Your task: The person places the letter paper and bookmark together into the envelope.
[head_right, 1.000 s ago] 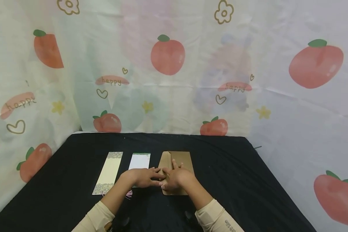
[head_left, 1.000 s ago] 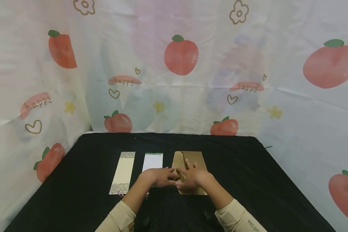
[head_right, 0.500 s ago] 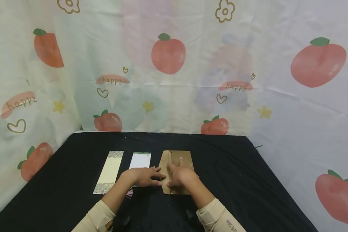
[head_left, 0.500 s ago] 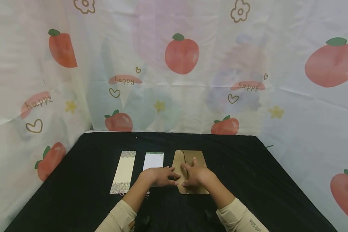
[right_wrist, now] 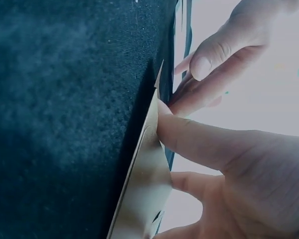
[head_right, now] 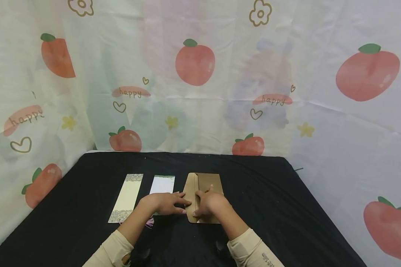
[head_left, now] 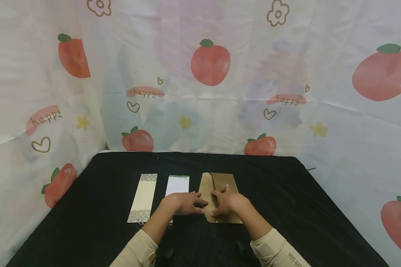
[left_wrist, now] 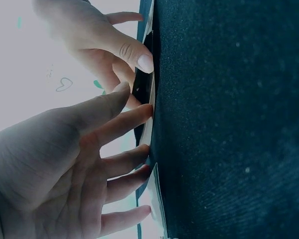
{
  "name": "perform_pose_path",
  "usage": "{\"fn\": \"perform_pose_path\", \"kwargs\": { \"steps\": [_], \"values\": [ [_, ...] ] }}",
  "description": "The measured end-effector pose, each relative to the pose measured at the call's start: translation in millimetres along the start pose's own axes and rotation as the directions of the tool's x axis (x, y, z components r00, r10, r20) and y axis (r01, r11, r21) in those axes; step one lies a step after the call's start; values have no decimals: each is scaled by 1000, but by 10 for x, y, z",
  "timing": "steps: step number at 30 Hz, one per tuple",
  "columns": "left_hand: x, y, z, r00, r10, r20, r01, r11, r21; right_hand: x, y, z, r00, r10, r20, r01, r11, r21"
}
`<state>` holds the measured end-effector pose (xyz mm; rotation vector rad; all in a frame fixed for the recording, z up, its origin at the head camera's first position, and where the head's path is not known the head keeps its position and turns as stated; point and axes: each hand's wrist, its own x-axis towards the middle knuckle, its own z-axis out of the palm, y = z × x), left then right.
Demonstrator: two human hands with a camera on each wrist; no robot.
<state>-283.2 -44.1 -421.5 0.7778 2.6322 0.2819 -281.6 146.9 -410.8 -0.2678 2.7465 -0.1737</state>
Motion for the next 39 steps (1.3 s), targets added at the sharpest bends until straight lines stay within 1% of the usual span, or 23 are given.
{"fn": "perform_pose_path", "kwargs": {
  "steps": [3, 6, 8, 14, 20, 23, 27, 36, 39],
  "values": [
    [1, -3, 2, 1000, 3, 0, -3, 1000, -10, -4, 9, -10, 1000, -2, 15, 2, 1000, -11],
    [2, -12, 3, 1000, 7, -1, -7, 1000, -19, -14, 12, -23, 1000, -6, 12, 7, 1000, -20],
    [2, -21, 3, 1000, 6, -2, -6, 1000, -20, -13, 19, -26, 1000, -13, -4, 13, 999, -37],
    [9, -45, 1, 1000, 1, -2, -1, 1000, -21, 4, 35, -40, 994, -65, -90, 58, 995, -78],
    [11, -73, -4, 1000, -12, -7, 12, 1000, -25, 47, 52, -31, 976, -102, -192, 82, 990, -112],
    [7, -78, -2, 1000, -17, -3, 17, 999, -37, 62, 46, -24, 969, -115, -219, 91, 989, -117],
    [7, -79, -6, 1000, -10, 2, 10, 999, -32, 61, 35, -19, 966, -119, -229, 95, 989, -115],
    [14, -91, -58, 999, 44, -14, -43, 997, 61, 86, 26, -2, 970, -106, -217, 85, 991, -104],
    [11, -98, -74, 998, 63, -20, -62, 995, 72, 91, 30, 9, 971, -102, -215, 83, 992, -96]
  ]
}}
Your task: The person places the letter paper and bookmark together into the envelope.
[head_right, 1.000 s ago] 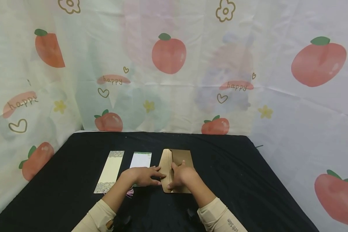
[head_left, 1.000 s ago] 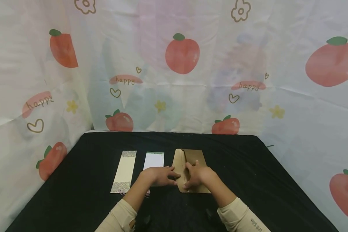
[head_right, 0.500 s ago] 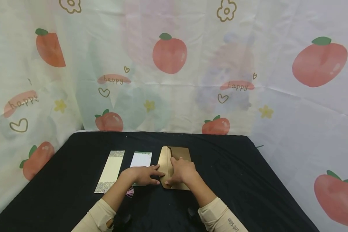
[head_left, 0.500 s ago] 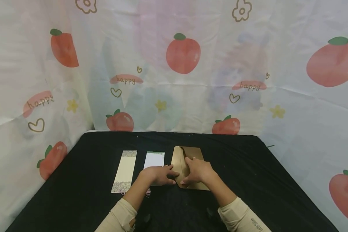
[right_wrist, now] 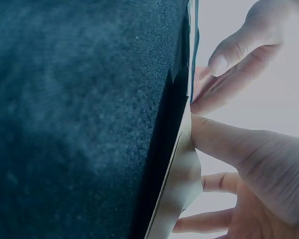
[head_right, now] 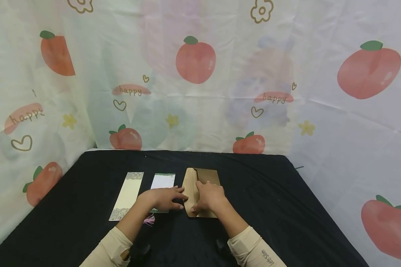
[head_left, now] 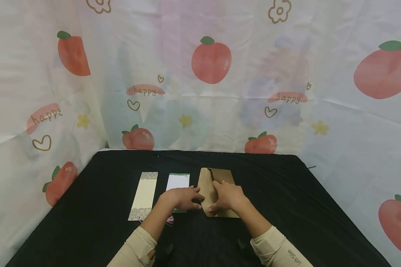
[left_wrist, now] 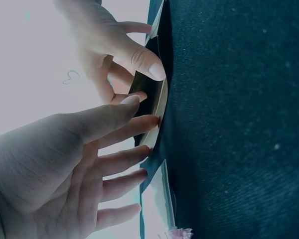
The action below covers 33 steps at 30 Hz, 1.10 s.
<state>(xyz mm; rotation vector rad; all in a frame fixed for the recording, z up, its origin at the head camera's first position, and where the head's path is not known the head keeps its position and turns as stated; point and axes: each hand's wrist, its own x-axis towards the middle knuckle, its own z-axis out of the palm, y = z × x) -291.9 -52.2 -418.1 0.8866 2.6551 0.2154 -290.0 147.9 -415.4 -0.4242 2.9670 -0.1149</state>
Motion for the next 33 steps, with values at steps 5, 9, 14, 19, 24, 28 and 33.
{"fn": "perform_pose_path", "kwargs": {
  "steps": [5, 9, 14, 19, 24, 28, 33],
  "values": [
    [-27, -25, -29, 1000, 21, -21, -21, 1000, -17, 2, -3, 11, 1000, 1, 0, -1, 1000, -2],
    [-57, -73, -69, 999, 17, -47, -20, 999, -47, 9, -6, 7, 1000, 2, -1, -2, 1000, -9],
    [-96, -163, -127, 998, 0, -58, -4, 998, -70, 14, -7, -3, 1000, 4, 3, -4, 1000, -15],
    [-139, -251, -172, 999, -14, -51, 9, 995, -96, 12, -11, -3, 1000, 2, 1, -2, 1000, -16],
    [-160, -326, -184, 999, -24, -43, 19, 993, -115, 12, -11, 10, 1000, 2, -5, -2, 1000, -13],
    [-176, -374, -189, 999, -30, -40, 25, 993, -117, 13, -6, 19, 1000, 2, -8, -2, 1000, -10],
    [-213, -417, -207, 998, -40, -49, 35, 993, -112, 5, -1, 24, 1000, -4, -18, 4, 1000, -4]
  ]
}}
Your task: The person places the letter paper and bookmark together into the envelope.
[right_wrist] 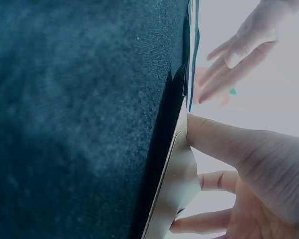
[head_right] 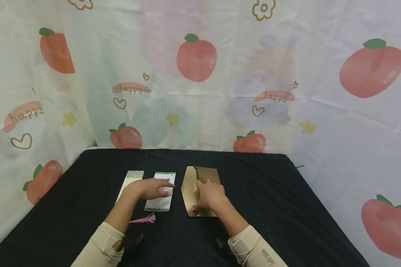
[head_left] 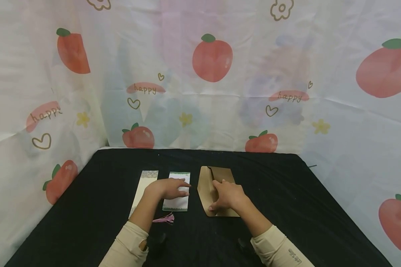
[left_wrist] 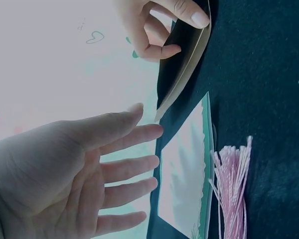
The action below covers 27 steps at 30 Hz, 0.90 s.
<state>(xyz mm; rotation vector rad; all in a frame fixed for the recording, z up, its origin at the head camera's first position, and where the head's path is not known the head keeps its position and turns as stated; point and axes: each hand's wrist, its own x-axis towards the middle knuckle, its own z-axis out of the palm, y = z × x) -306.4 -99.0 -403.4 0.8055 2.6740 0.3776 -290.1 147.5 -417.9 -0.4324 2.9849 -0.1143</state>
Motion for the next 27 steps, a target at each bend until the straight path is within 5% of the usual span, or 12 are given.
{"fn": "perform_pose_path", "kwargs": {
  "steps": [27],
  "values": [
    [-51, -285, -52, 995, -87, -37, 84, 993, -81, -13, -5, -20, 1000, -11, 0, 11, 1000, 15]
  ]
}}
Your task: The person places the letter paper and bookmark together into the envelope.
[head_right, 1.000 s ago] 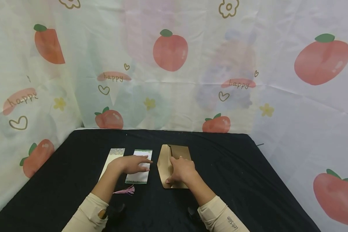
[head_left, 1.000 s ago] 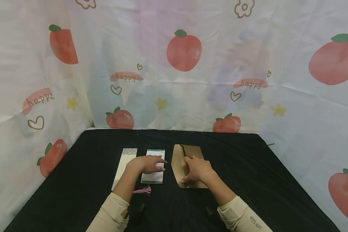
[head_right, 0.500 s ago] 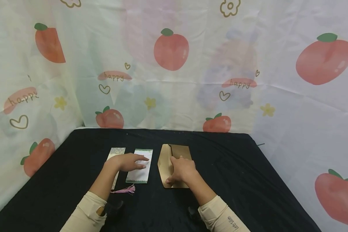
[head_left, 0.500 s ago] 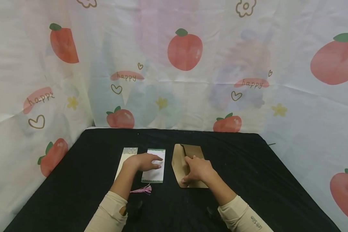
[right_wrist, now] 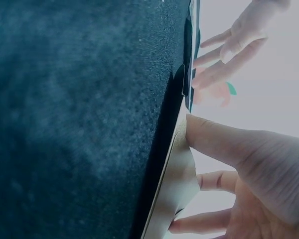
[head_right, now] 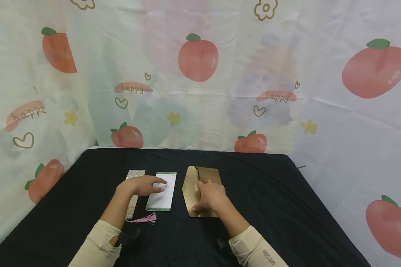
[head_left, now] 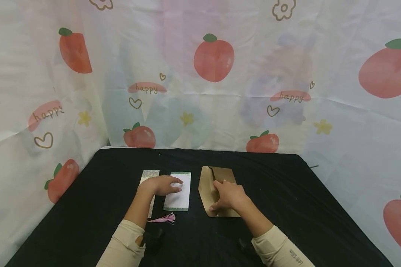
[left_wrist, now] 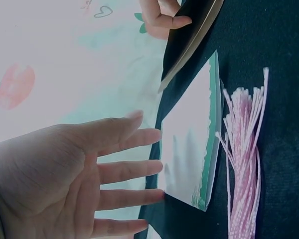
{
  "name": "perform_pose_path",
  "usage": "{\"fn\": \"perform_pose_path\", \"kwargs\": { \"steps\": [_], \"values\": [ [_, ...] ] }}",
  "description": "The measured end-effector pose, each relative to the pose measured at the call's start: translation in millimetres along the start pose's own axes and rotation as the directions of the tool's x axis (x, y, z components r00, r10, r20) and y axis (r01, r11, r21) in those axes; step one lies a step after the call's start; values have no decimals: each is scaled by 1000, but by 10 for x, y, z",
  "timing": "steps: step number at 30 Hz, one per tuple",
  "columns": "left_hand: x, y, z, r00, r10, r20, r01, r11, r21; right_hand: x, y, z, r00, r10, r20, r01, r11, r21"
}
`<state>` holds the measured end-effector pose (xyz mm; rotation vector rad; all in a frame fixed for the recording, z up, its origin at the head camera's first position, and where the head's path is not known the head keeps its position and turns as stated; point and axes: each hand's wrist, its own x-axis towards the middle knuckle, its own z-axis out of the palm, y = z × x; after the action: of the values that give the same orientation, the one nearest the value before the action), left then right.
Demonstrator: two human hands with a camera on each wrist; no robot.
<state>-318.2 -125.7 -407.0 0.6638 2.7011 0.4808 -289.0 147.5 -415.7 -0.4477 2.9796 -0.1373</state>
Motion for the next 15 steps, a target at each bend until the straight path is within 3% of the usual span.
{"fn": "perform_pose_path", "kwargs": {
  "steps": [3, 7, 11, 15],
  "values": [
    [15, -38, 4, 999, -4, -38, 3, 1000, -10, 0, -2, -1, 1000, 4, -1, -4, 1000, -2],
    [65, -90, 40, 990, -21, -141, 17, 999, -31, -6, -8, -1, 1000, 7, -2, -7, 1000, -3],
    [127, -165, 118, 966, -110, -232, 91, 992, -91, -15, -13, -4, 1000, 5, -1, -5, 1000, -7],
    [168, -228, 195, 948, -192, -253, 160, 977, -139, -14, -17, 0, 1000, 3, -1, -3, 1000, -10]
  ]
}}
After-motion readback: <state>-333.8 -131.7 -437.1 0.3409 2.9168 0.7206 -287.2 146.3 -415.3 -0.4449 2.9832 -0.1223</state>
